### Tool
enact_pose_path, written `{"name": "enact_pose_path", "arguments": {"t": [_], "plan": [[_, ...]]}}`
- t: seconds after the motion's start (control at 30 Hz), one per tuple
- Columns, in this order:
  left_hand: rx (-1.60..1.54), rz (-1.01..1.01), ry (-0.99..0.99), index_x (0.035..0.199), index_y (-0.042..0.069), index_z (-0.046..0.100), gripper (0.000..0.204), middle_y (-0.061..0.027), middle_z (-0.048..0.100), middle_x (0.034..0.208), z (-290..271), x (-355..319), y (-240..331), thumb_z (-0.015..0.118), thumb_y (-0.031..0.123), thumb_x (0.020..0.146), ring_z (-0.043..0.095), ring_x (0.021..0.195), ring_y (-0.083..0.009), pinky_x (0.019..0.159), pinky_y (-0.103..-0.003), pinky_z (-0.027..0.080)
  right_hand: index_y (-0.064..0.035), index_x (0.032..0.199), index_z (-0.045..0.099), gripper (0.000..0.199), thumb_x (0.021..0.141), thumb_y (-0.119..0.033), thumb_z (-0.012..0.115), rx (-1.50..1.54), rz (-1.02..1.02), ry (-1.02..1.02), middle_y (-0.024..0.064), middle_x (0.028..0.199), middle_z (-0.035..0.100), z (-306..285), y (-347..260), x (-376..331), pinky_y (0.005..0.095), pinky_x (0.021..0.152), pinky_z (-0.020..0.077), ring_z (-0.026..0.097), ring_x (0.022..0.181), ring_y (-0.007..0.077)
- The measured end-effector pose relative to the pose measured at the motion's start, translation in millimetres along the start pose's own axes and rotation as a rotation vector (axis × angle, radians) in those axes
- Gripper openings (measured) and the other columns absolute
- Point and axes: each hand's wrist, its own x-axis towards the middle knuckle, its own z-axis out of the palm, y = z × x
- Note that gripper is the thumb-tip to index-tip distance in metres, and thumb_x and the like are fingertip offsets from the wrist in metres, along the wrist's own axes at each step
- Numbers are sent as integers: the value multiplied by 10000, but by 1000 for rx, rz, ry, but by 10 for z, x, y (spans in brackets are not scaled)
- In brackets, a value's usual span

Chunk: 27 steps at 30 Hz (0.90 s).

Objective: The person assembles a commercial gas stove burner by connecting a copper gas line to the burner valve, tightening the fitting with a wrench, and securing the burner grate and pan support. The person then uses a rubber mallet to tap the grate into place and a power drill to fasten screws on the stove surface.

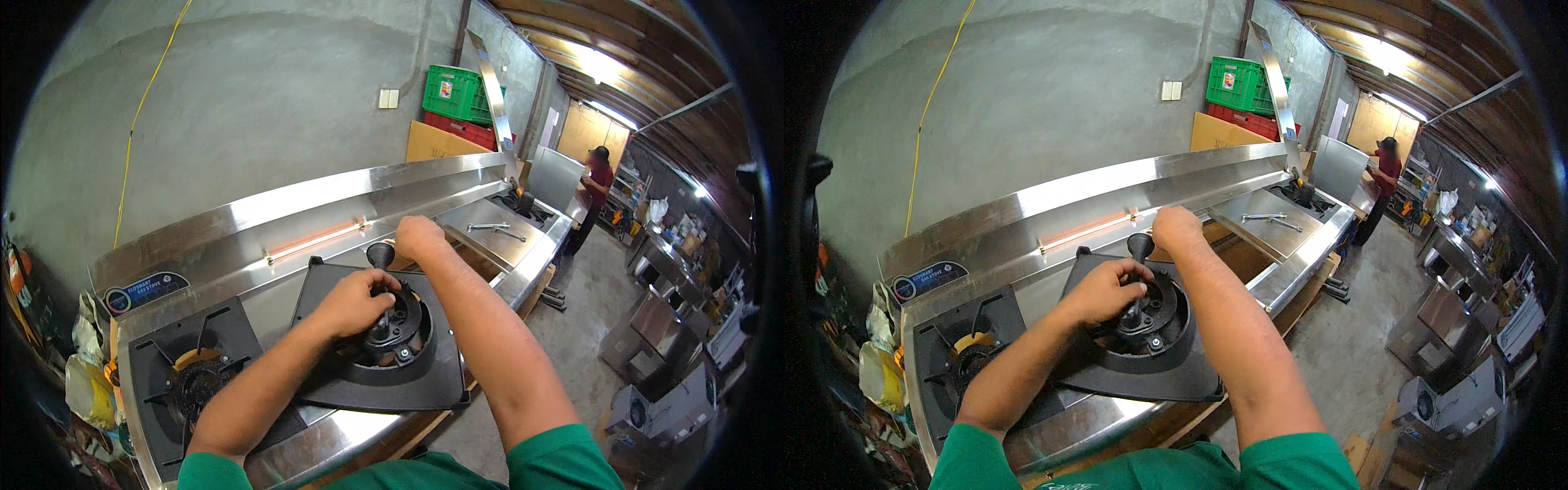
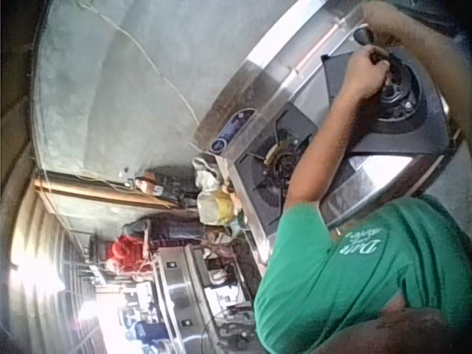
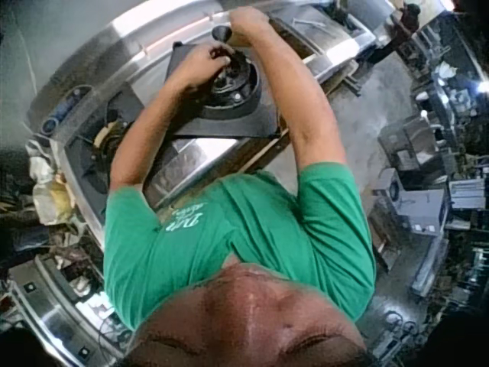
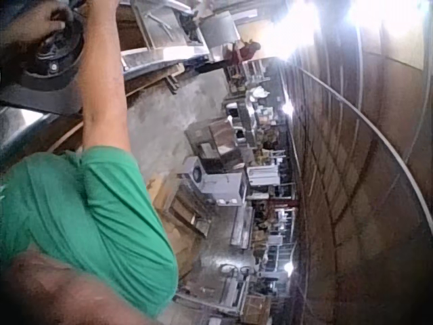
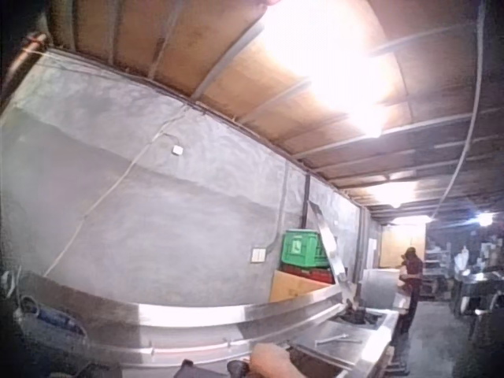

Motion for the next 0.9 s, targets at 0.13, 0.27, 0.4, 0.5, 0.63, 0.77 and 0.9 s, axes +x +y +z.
{"name": "enact_pose_path", "arguments": {"t": [0.13, 0.27, 0.4, 0.5, 0.63, 0.77, 0.9], "plan": [[374, 135, -393, 1451, 137, 505, 837, -362, 415, 1453, -312, -88, 126, 823, 467, 751, 610, 1181, -414, 1024, -412, 471, -52, 1139, 733, 315, 883, -222, 661, -74, 2, -58, 173, 1198, 705, -142, -57, -81, 436, 936, 548, 684, 1114, 331], [392, 187, -424, 1495, 173, 467, 925, -469, 225, 1500, -395, -134, 151, 867, 403, 693, 665, 1061, -444, 1013, -403, 489, -52, 1134, 741, 328, 850, -206, 682, -76, 0, -33, 173, 1182, 713, -217, -160, -147, 441, 933, 549, 687, 1109, 332], [373, 210, -404, 1488, 174, 480, 916, -475, 226, 1494, -346, -130, 145, 871, 367, 682, 678, 1013, -461, 997, -404, 501, -43, 1112, 747, 312, 836, -170, 674, -79, 6, -27, 184, 1172, 714, -187, -157, -121, 444, 925, 553, 693, 1098, 335], [369, 212, -366, 1472, 177, 503, 886, -487, 218, 1487, -320, -122, 153, 868, 360, 686, 671, 1019, -477, 995, -404, 500, -40, 1089, 752, 299, 833, -168, 666, -99, 17, 6, 198, 1167, 711, -122, -204, -64, 449, 922, 555, 694, 1092, 336], [365, 182, -363, 1471, 194, 509, 866, -500, 186, 1485, -286, -153, 144, 857, 372, 698, 598, 1171, -507, 1055, -395, 458, -41, 1086, 751, 302, 834, -192, 681, -105, -22, 25, 200, 1140, 717, -54, -155, 24, 437, 912, 560, 700, 1072, 339], [333, 220, -374, 1472, 196, 508, 866, -499, 184, 1486, -308, -106, 94, 851, 392, 701, 528, 1254, -525, 1088, -408, 430, -12, 989, 764, 276, 817, -215, 690, -103, -54, -149, 210, 1028, 734, -222, -29, 49, 428, 840, 576, 726, 957, 336], [333, 214, -388, 1471, 200, 509, 856, -498, 182, 1488, -335, -110, 101, 843, 398, 708, 553, 1222, -528, 1076, -418, 441, 52, 778, 739, 318, 835, -260, 708, -54, -76, -311, 243, 721, 686, -328, -13, -47, 447, 536, 562, 713, 631, 321]]}}
